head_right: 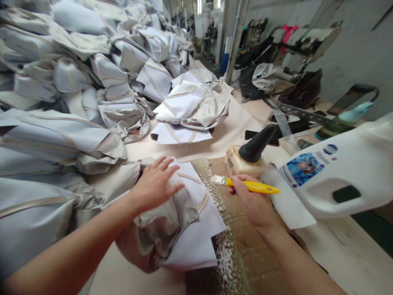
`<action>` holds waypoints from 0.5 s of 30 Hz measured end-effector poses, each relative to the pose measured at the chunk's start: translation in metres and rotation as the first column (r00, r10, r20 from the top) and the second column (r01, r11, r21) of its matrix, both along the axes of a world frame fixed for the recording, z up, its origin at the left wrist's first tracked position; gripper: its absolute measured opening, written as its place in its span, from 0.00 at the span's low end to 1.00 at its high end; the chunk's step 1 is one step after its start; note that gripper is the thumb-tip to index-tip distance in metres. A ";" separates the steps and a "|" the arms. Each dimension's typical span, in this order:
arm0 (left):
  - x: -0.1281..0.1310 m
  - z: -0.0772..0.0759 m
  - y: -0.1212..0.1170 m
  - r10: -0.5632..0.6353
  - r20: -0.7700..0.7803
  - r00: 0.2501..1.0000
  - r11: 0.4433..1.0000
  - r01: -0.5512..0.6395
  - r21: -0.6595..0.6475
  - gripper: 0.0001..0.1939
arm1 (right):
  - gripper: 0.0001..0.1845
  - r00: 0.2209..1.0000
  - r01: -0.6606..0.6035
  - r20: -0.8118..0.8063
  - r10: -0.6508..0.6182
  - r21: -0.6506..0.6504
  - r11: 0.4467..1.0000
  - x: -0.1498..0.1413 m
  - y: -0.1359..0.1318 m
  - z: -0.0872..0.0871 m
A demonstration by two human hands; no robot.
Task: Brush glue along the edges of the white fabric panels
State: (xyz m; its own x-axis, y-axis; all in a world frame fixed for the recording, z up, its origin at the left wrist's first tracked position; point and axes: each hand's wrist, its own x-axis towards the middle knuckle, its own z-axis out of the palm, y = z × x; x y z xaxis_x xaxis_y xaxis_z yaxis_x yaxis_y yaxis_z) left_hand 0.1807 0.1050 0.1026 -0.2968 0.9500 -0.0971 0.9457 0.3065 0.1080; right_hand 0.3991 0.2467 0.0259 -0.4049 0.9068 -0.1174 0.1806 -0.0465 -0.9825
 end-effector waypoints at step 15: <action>-0.128 -0.068 0.004 0.428 0.584 0.690 0.903 -0.312 -0.294 0.22 | 0.13 0.975 -0.102 0.211 0.068 0.154 0.983 0.051 -0.044 -0.033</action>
